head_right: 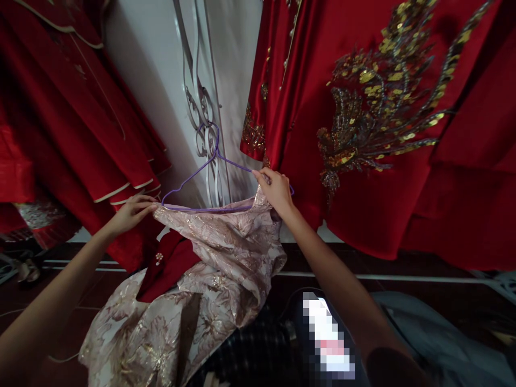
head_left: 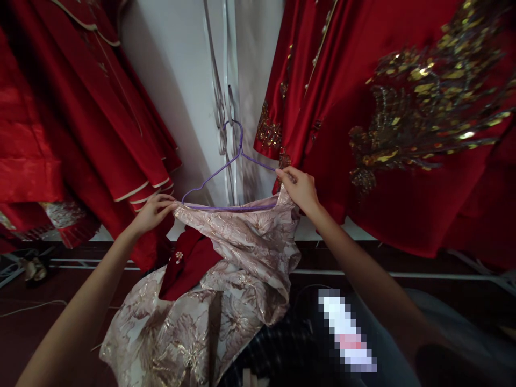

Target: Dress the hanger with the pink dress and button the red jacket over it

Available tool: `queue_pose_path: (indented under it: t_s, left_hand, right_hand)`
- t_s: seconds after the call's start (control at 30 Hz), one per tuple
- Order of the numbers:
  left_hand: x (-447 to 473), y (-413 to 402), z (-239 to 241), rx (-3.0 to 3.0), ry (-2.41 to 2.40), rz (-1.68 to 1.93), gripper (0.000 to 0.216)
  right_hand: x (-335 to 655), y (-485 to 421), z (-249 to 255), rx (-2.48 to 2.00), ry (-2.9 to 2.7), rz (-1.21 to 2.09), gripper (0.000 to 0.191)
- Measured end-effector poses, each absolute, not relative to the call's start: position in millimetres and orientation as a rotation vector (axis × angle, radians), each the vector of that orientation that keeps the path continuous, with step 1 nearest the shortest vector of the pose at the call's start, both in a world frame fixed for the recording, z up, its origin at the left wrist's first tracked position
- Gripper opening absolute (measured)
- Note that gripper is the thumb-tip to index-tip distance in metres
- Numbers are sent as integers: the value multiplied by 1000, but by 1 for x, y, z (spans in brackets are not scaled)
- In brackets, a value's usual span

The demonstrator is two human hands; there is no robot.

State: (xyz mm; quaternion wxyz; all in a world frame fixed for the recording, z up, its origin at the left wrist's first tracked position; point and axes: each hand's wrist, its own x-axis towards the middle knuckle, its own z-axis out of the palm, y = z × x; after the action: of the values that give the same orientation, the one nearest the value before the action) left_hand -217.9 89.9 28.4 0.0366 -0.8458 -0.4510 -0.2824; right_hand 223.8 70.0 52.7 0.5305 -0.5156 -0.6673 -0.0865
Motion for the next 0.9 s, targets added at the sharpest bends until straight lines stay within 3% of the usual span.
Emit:
queue_pose_path:
  t_s: [0.33,0.47,0.63,0.77,0.9]
  left_hand:
    - [-143,103,72,-2680,-1310,-1042,41]
    - [-124,97,64,-2764,-1461,-1170,44]
    - [-144,59,-16,-2646,-1806,-1515,44]
    - [-162,12,-102,-2736,-1789,-1001,58]
    - [-184,-6,-134,-2570,-1865,-933,60]
  right_hand:
    - [217,69,47,-1234,-1609,-173,44]
    - [221,67,52,-1268,-1609,-201,43]
    - [222,69,52,-1271,-1608,-181,46]
    - [222,72,50,-1250,-1603,-172,45]
    - [222,73,50,-1242,-1605,-169,44]
